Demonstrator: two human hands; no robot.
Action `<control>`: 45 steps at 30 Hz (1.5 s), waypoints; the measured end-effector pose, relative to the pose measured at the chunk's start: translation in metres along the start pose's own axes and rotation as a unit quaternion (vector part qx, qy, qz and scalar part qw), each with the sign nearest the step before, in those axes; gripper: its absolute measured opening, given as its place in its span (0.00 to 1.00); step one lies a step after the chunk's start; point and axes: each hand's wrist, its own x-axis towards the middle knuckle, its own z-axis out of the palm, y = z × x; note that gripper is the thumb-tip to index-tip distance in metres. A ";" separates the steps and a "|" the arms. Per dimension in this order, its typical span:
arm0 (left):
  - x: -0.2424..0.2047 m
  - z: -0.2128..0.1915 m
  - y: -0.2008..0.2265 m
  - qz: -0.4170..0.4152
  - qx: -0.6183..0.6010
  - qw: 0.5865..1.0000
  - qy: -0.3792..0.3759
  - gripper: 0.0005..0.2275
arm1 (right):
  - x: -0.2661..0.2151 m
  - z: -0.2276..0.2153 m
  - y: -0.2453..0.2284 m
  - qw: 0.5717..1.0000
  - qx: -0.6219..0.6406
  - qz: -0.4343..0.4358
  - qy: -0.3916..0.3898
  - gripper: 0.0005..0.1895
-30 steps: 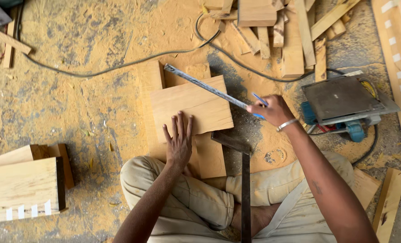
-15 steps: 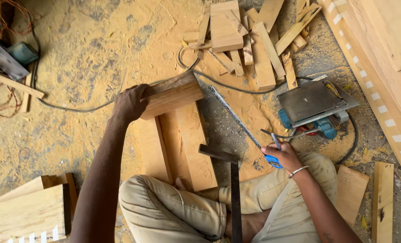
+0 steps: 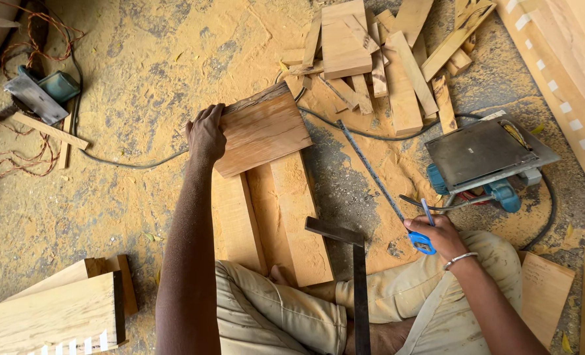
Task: The person measures and marks wooden planks with a tape measure and pencil, then uses a circular saw with a square guide to cut the wood. They repeat this process on multiple pieces, stacking the cut planks and discarding offcuts.
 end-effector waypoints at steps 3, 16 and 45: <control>-0.003 0.004 -0.001 0.015 -0.012 0.999 0.033 0.21 | -0.002 -0.001 0.002 0.999 -0.022 0.019 0.019 0.19; -0.178 0.048 0.012 0.106 0.139 0.984 -0.028 0.13 | 0.016 -0.003 0.034 0.999 -0.041 0.000 -0.011 0.15; -0.285 0.073 0.073 0.014 -0.024 0.999 -0.019 0.25 | -0.001 0.033 0.012 0.877 -0.472 -0.065 -0.059 0.32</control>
